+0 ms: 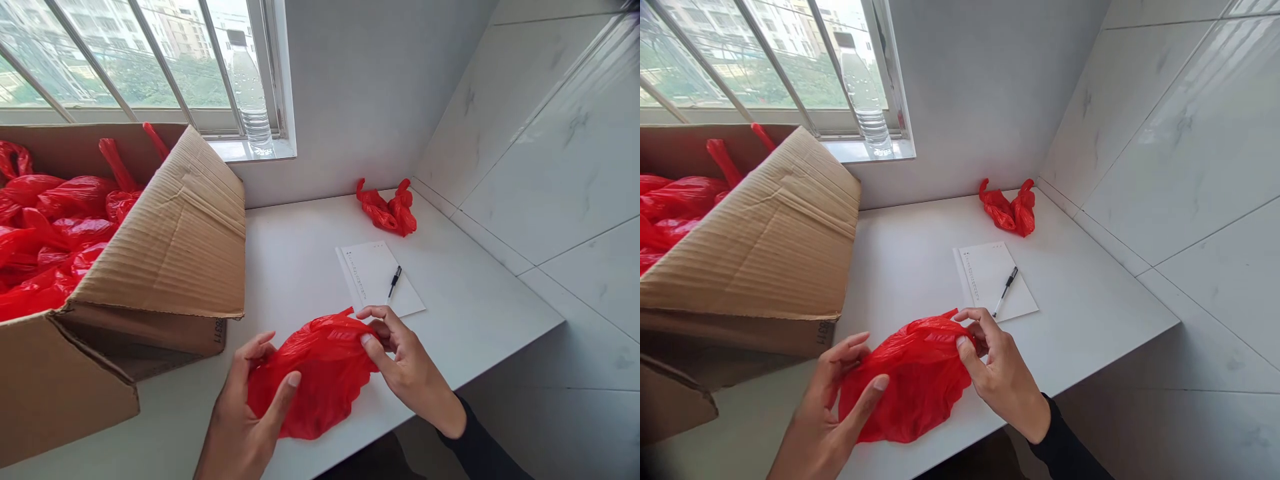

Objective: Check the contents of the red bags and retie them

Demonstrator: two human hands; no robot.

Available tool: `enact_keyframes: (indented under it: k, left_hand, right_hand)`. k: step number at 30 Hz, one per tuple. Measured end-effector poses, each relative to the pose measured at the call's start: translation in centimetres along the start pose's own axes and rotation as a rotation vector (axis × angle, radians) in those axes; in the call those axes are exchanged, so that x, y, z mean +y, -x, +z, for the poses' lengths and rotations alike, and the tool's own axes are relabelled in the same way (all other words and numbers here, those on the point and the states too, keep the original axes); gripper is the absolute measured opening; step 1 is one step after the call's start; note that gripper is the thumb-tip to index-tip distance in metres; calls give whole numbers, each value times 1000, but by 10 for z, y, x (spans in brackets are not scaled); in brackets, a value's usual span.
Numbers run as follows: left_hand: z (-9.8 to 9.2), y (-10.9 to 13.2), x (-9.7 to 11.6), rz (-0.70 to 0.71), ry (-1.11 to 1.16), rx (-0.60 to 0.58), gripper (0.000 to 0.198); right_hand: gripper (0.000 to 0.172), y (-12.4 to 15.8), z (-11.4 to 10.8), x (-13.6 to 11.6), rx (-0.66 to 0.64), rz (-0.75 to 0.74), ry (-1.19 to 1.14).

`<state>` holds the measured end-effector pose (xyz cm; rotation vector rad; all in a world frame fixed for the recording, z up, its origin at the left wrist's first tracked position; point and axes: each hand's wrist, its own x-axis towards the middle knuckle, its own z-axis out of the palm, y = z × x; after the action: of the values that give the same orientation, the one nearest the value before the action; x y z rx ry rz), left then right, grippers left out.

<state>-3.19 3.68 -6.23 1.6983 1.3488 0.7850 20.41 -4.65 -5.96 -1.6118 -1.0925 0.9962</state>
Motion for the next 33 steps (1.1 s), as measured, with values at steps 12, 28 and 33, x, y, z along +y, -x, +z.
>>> enact_keyframes:
  k: [12, 28, 33]
  left_hand:
    - [-13, -7, -6, 47, -98, 126, 41]
    - [2, 4, 51, -197, 328, 48, 34]
    - [-3, 4, 51, -155, 410, 120, 31]
  right_hand:
    - [28, -8, -10, 11, 185, 70, -222]
    - [31, 18, -7, -11, 205, -211, -162]
    - [17, 26, -5, -9, 233, -269, -132]
